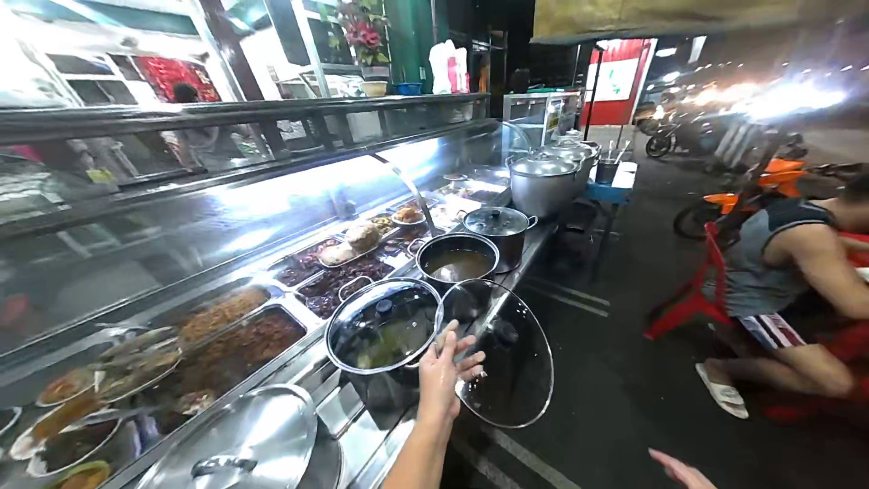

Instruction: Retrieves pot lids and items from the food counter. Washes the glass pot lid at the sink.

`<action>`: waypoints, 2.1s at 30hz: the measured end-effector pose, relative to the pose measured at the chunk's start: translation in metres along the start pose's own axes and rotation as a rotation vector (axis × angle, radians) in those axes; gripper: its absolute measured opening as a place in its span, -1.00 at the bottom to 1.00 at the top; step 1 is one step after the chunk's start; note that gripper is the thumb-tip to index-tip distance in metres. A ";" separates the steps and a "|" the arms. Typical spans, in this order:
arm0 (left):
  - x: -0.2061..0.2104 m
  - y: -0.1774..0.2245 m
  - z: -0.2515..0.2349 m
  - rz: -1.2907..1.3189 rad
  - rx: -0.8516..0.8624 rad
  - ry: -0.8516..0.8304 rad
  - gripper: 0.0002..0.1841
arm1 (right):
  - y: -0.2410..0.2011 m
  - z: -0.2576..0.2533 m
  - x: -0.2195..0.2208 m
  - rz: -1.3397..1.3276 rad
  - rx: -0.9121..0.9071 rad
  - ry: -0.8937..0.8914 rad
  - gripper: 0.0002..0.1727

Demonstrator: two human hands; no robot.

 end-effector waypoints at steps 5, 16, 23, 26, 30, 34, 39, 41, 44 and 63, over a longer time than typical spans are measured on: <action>0.049 -0.037 -0.024 -0.025 -0.045 -0.023 -0.61 | -0.103 -0.099 -0.047 0.011 -0.363 0.026 -0.34; 0.101 -0.042 -0.079 0.019 -0.039 0.015 -0.59 | -0.196 -0.263 -0.070 0.002 -0.656 0.163 -0.28; 0.072 -0.013 -0.135 -0.359 0.242 0.136 -0.13 | -0.255 -0.330 -0.079 0.080 -0.695 0.077 -0.42; 0.047 0.009 -0.150 -0.591 0.410 0.140 -0.11 | -0.287 -0.363 -0.080 0.175 -0.647 0.005 -0.40; 0.016 0.037 -0.167 -0.757 0.455 0.158 -0.25 | -0.334 -0.413 -0.068 0.310 -0.617 -0.090 -0.36; -0.002 0.058 -0.197 -0.927 0.384 0.170 -0.18 | -0.370 -0.457 -0.041 0.364 -0.626 -0.152 -0.39; 0.001 0.080 -0.239 -1.210 0.243 0.099 -0.13 | -0.391 -0.495 -0.006 0.398 -0.607 -0.216 -0.40; 0.003 0.083 -0.255 -1.261 0.150 0.062 -0.13 | -0.393 -0.505 0.002 0.400 -0.604 -0.236 -0.40; 0.007 0.084 -0.276 -1.293 0.048 0.033 -0.15 | -0.392 -0.514 0.006 0.383 -0.594 -0.263 -0.40; 0.033 0.044 -0.328 -1.518 -0.197 0.025 -0.07 | -0.342 -0.545 -0.052 0.314 -0.627 -0.099 -0.42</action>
Point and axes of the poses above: each hand's wrist, its own z-axis away from the middle knuckle, its own x-axis out of the palm, y = z × x, the point moved 5 cm from there along -z, towards the middle knuckle, and after that the axes turned 1 degree about x, right-handed, at the moved point
